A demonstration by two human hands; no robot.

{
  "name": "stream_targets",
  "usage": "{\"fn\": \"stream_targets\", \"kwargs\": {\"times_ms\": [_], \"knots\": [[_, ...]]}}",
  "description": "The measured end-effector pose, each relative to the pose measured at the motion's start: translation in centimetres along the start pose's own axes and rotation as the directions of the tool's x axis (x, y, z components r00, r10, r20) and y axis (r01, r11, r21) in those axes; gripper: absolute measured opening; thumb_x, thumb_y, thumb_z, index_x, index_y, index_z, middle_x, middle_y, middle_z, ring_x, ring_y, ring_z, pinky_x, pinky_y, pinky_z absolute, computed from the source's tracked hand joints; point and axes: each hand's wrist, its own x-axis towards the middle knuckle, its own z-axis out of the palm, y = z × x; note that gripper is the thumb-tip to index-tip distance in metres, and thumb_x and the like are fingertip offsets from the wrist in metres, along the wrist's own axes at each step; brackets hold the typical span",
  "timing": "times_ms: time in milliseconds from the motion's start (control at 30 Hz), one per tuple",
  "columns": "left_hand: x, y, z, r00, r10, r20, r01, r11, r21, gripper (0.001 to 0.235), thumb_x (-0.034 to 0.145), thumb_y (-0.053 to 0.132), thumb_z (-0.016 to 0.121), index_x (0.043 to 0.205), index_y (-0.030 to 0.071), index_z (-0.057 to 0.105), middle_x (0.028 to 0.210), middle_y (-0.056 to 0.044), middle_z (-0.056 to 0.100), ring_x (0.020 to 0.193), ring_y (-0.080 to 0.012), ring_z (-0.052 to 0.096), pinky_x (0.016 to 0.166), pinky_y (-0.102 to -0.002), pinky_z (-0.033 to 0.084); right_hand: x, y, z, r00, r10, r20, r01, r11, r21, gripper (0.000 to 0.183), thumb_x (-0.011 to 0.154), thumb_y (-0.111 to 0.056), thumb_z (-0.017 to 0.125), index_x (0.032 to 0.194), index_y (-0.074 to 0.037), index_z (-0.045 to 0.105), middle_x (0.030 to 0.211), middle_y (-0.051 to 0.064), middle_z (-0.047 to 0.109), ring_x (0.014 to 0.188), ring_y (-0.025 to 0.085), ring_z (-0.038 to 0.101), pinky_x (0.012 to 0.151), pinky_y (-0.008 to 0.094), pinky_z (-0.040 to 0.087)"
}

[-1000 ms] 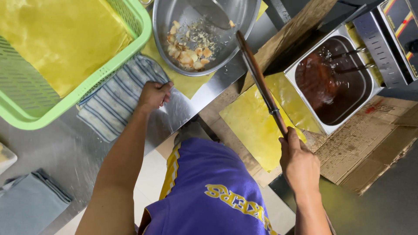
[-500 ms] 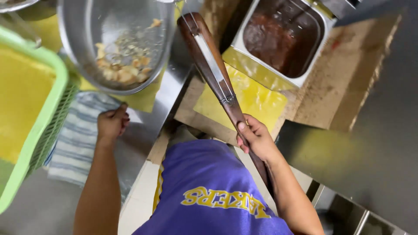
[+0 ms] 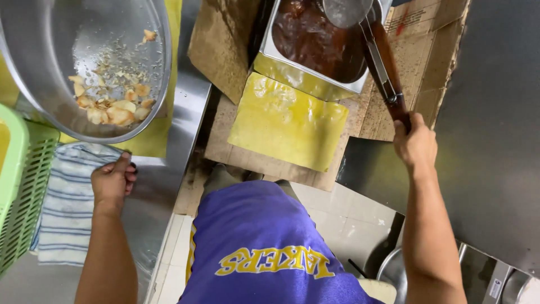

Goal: Frying fruit slices in a deep fryer, stirring them with a wooden paddle, and inspecting the progress.

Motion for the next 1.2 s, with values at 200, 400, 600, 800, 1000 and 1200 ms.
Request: {"fn": "stream_targets", "kwargs": {"times_ms": [200, 400, 600, 800, 1000, 1200], "knots": [[-0.4, 0.2, 0.0, 1.000, 0.014, -0.014, -0.013, 1.000, 0.026, 0.044, 0.105, 0.046, 0.074, 0.078, 0.012, 0.067, 0.060, -0.004, 0.059, 0.040, -0.0117, 0.038, 0.038, -0.025, 0.029, 6.3, 1.7, -1.0, 1.000, -0.022, 0.011, 0.024, 0.894, -0.447, 0.028, 0.114, -0.034, 0.049, 0.135, -0.017, 0.057, 0.089, 0.024, 0.075, 0.071, 0.047, 0.072, 0.062, 0.056, 0.059], [0.1, -0.5, 0.1, 0.999, 0.022, -0.029, -0.022, 1.000, 0.010, 0.044, 0.106, 0.045, 0.075, 0.080, 0.011, 0.068, 0.060, -0.004, 0.059, 0.040, -0.0120, 0.039, 0.037, -0.025, 0.029, 8.6, -2.2, -3.1, 0.983, 0.079, 0.166, 0.043, 0.779, -0.626, 0.053, 0.113, -0.031, 0.036, 0.166, -0.033, 0.033, 0.093, 0.018, 0.079, 0.079, 0.038, 0.076, 0.064, 0.045, 0.057], [-0.2, -0.1, 0.2, 0.999, -0.004, -0.040, 0.005, 1.000, 0.008, 0.043, 0.107, 0.043, 0.074, 0.081, 0.010, 0.068, 0.061, -0.005, 0.059, 0.041, -0.0130, 0.039, 0.037, -0.025, 0.029, 7.8, -4.2, -6.8, 0.938, 0.111, 0.327, 0.134, 0.756, -0.641, 0.035, 0.111, -0.045, 0.050, 0.134, -0.020, 0.060, 0.092, 0.013, 0.078, 0.075, 0.030, 0.077, 0.073, 0.046, 0.066], [-0.4, 0.0, 0.2, 0.999, 0.017, -0.038, -0.016, 0.999, 0.030, 0.046, 0.108, 0.046, 0.073, 0.080, 0.010, 0.069, 0.060, -0.006, 0.060, 0.039, -0.0135, 0.037, 0.037, -0.026, 0.029, 8.6, -5.2, -6.7, 0.910, 0.136, 0.392, 0.163, 0.753, -0.638, 0.059, 0.090, -0.067, 0.067, 0.135, -0.028, 0.068, 0.107, 0.012, 0.080, 0.097, 0.034, 0.077, 0.080, 0.046, 0.060], [-0.4, 0.0, 0.2, 0.999, 0.012, -0.044, -0.011, 1.000, 0.019, 0.045, 0.108, 0.044, 0.074, 0.077, 0.012, 0.066, 0.062, -0.005, 0.060, 0.040, -0.0130, 0.038, 0.037, -0.026, 0.030, 8.8, -5.0, -7.4, 0.873, 0.202, 0.443, 0.058, 0.860, -0.507, 0.046, 0.094, -0.050, 0.073, 0.131, -0.023, 0.072, 0.103, 0.013, 0.078, 0.085, 0.033, 0.073, 0.075, 0.044, 0.057], [-0.7, 0.3, 0.3, 0.999, 0.009, -0.040, -0.009, 1.000, 0.006, 0.045, 0.107, 0.043, 0.074, 0.077, 0.011, 0.067, 0.059, -0.004, 0.058, 0.040, -0.0126, 0.037, 0.037, -0.026, 0.028, 9.6, -3.4, -7.4, 0.862, 0.188, 0.470, 0.007, 0.924, -0.382, 0.046, 0.094, -0.038, 0.077, 0.135, -0.017, 0.072, 0.101, 0.016, 0.077, 0.082, 0.033, 0.068, 0.070, 0.043, 0.051]]}}
